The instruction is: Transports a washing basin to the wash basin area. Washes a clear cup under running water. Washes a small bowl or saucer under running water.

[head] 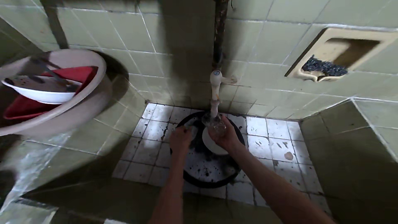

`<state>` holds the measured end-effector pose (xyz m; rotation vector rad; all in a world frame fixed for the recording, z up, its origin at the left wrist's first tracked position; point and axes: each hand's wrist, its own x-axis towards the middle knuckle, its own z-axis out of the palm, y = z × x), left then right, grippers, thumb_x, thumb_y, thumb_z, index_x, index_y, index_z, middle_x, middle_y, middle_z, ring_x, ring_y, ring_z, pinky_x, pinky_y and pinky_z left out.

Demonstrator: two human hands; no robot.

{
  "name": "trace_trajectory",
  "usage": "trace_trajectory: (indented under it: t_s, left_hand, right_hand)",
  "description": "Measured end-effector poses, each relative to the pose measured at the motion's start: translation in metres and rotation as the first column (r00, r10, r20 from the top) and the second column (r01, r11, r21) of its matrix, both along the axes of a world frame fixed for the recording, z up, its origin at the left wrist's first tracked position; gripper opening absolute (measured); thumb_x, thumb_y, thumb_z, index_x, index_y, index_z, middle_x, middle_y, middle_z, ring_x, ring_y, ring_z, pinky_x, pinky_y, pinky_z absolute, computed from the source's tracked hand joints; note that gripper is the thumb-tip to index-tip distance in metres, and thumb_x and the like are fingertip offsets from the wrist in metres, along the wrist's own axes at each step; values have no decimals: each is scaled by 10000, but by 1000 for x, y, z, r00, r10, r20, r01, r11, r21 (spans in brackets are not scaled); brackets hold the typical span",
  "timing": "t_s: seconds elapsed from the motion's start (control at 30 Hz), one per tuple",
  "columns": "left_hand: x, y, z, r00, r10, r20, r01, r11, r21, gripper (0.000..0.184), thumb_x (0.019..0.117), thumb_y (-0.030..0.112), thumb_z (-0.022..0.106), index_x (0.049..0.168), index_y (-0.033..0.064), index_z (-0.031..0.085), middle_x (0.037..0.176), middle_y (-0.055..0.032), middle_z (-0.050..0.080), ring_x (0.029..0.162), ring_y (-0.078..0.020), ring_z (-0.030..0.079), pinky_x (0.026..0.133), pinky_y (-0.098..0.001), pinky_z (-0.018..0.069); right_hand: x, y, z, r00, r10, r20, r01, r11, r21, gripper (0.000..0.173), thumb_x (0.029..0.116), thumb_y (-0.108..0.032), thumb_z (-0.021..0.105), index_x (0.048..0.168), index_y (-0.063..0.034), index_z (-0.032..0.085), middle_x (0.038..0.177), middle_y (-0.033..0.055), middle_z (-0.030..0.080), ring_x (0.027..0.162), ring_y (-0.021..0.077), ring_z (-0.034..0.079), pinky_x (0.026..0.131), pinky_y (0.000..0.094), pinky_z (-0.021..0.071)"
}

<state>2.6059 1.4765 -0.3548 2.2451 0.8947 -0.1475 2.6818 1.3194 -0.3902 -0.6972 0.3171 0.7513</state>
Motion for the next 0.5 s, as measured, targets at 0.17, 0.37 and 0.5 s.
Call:
trace_trajectory:
  t_s: [0.17, 0.37, 0.5]
  left_hand:
    - [0, 0, 3, 984, 90, 153, -82, 995, -60, 437, 1082, 341, 511, 1120, -54, 694, 1063, -287, 677, 1045, -463, 637, 923, -665, 464]
    - [4, -11, -2, 857, 310, 411, -168, 923, -347, 372, 1070, 288, 546, 937, -42, 653, 744, -107, 559, 659, -206, 515, 639, -415, 462]
    - [2, -28, 2, 883, 316, 348, -89, 839, -537, 364, 1088, 331, 495, 1104, 0, 648, 781, -45, 578, 559, -87, 468, 508, -245, 415]
  right_hand:
    - [5, -4, 19, 992, 49, 112, -23, 976, -216, 390, 1062, -445, 465, 1270, -134, 576, 1031, 62, 661, 902, 180, 667, 787, 366, 577]
    - [-5, -49, 51, 853, 188, 487, 178, 773, -609, 516, 910, -150, 767, 1338, -71, 489, 1028, 128, 668, 720, 216, 671, 582, 379, 583]
    - [-12, -87, 74, 492, 595, 636, 403, 492, -772, 596, 806, -224, 880, 1296, -59, 582, 1012, 165, 651, 759, 261, 604, 646, 465, 505]
